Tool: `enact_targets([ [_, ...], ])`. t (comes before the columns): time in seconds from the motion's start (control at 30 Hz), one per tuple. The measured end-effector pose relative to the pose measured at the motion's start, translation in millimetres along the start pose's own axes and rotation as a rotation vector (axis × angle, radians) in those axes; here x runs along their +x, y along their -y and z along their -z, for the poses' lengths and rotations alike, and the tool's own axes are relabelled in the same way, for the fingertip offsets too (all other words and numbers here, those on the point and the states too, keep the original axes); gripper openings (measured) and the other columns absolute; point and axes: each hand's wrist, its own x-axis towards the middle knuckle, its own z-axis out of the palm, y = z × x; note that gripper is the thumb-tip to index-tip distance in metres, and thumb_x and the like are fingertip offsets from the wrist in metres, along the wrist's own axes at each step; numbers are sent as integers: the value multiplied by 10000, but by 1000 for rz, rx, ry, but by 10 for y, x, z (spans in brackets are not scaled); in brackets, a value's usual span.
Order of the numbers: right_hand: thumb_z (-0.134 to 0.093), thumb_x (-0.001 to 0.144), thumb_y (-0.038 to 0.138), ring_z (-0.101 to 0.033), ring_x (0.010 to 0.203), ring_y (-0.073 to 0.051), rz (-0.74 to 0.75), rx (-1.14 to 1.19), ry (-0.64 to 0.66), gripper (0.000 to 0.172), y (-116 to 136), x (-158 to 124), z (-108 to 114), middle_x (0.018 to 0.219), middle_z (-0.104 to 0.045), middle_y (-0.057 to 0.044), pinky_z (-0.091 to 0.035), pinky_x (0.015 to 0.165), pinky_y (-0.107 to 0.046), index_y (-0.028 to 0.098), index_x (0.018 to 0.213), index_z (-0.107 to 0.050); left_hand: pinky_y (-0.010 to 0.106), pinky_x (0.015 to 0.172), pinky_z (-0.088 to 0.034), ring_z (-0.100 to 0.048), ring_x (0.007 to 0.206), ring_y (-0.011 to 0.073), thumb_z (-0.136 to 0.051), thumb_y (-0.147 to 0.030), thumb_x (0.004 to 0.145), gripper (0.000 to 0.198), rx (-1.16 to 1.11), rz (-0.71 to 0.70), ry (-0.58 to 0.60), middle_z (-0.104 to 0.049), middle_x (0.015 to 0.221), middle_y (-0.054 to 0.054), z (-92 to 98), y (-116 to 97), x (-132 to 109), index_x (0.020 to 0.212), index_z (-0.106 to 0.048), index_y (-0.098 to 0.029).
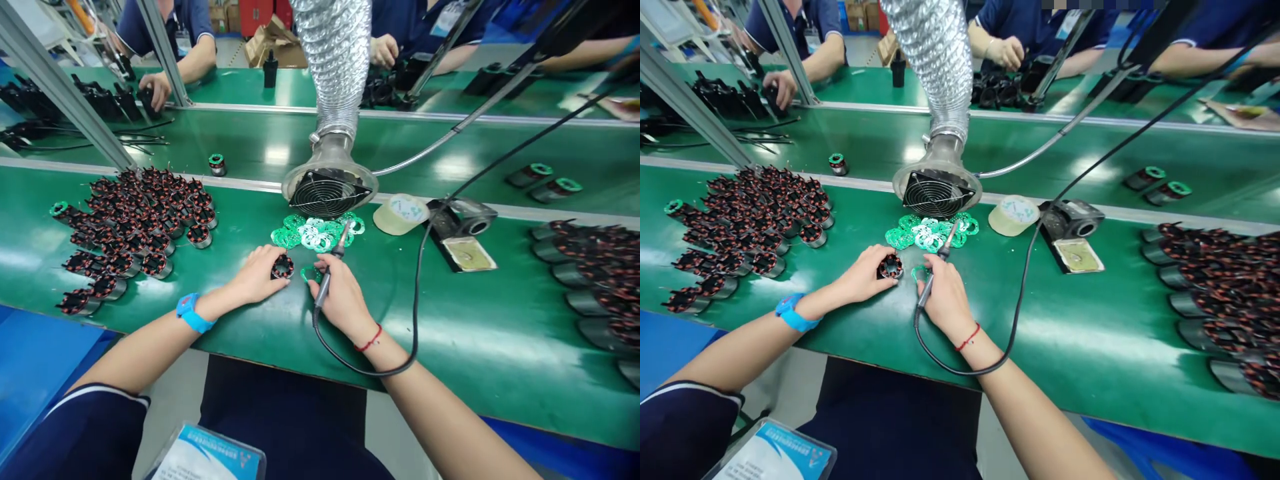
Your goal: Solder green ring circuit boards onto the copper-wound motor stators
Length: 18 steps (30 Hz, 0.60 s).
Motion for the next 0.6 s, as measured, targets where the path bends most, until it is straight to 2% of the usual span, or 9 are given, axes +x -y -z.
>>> enact_targets([
  [0.1, -528, 794, 151, -600, 1032, -313, 45, -5, 88, 478, 7, 33, -16, 1128, -655, -160, -506, 867, -492, 156, 1266, -453, 425, 1020, -436, -543, 1153, 253, -647, -235, 793, 516, -196, -123, 82, -540, 1242, 112, 211, 14, 22, 1266, -448, -178],
  [0.2, -483, 770, 83, -599, 1060, -308, 80, 20, 142, 508, 10, 53, 1, 1152, -656, -167, -499, 869, -483, 142, 1274, -453, 381, 916, -494, -590, 1043, 227, -639, -265, 775, 511, -284, -127, 206, -586, 1157, 85, 410, -29, 32, 1233, -425, -185],
  [0.27, -491, 770, 81, -604, 1073, -301, 82, 47, 125, 500, 0, 46, 42, 1172, -659, -161, -493, 879, -478, 150, 1264, -466, 354, 833, -506, -602, 929, 211, -646, -255, 745, 462, -204, -124, 332, -613, 1051, 54, 486, -63, 53, 1167, -473, -182],
  [0.37, -498, 820, 109, -636, 1045, -271, 75, 92, 71, 426, -27, 2, 145, 1135, -705, -102, -487, 889, -456, 203, 1236, -491, 352, 856, -490, -594, 942, 217, -632, -233, 738, 432, -17, -195, 465, -605, 1060, 51, 483, -91, 93, 1161, -555, -186],
  [0.43, -468, 875, 122, -674, 970, -238, 95, 116, 74, 378, -45, -48, 229, 1034, -748, -53, -494, 857, -422, 233, 1235, -501, 364, 906, -482, -584, 1005, 230, -594, -249, 779, 488, 44, -222, 463, -574, 1125, 72, 425, -98, 107, 1260, -541, -190],
  [0.53, -466, 941, 202, -700, 779, -202, 135, 110, 51, 305, -62, -151, 338, 838, -764, -14, -515, 740, -367, 238, 1236, -532, 400, 931, -480, -568, 1034, 250, -516, -257, 848, 532, 131, -206, 341, -546, 1155, 109, 311, -109, 93, 1368, -458, -165],
  [0.6, -507, 943, 280, -698, 717, -190, 118, 90, -27, 274, -66, -232, 375, 838, -762, -25, -533, 696, -349, 238, 1206, -576, 431, 941, -471, -550, 1047, 273, -514, -273, 871, 494, 220, -217, 252, -547, 1158, 129, 241, -110, 66, 1346, -469, -145],
])
